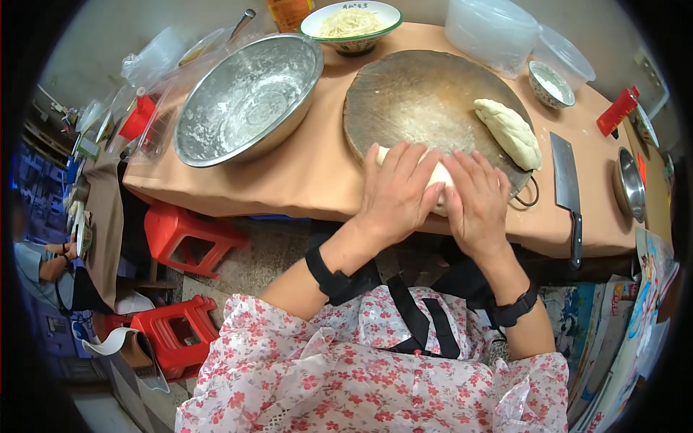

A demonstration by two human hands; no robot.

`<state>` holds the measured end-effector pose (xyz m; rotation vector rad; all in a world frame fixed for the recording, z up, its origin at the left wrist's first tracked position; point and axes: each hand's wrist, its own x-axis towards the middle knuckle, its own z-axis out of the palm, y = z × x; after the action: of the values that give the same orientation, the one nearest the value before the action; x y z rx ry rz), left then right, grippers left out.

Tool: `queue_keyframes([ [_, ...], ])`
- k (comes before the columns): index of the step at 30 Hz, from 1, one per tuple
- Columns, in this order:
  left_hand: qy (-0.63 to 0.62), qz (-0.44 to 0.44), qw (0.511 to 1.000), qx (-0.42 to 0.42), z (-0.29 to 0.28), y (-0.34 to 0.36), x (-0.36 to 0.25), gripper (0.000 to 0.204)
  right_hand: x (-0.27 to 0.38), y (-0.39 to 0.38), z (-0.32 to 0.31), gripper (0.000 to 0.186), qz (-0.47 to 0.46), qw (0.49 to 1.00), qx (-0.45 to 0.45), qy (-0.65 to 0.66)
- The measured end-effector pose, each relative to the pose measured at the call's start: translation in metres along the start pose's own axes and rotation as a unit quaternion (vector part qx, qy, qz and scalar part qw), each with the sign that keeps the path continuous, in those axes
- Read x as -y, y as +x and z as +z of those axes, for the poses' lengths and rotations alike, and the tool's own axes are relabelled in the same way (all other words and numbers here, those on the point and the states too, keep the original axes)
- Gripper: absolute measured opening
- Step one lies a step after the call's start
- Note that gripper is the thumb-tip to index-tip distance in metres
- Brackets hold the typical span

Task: Kneading and shaping dough on a wooden board.

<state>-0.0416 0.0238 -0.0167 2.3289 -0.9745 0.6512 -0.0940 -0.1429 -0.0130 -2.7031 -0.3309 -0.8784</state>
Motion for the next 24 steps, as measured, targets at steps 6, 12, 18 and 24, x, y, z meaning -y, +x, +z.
queue_keyframes([
  [6,-0.001,-0.071,0.983,0.172,-0.001,0.058,0.017,0.045,-0.027,0.055,0.004,0.043,0.100,0.985,0.125,0.057],
  [12,-0.017,-0.149,0.952,0.267,0.002,0.087,0.027,0.049,-0.041,0.080,0.017,0.047,0.163,0.970,0.176,0.048],
  [18,-0.002,-0.082,0.981,0.174,0.006,0.055,0.021,0.040,-0.033,0.046,0.019,0.036,0.028,0.999,0.015,0.008],
  [24,0.035,0.001,0.999,0.031,-0.002,-0.008,0.003,0.052,0.000,-0.013,-0.006,0.051,-0.032,0.998,0.018,-0.053],
])
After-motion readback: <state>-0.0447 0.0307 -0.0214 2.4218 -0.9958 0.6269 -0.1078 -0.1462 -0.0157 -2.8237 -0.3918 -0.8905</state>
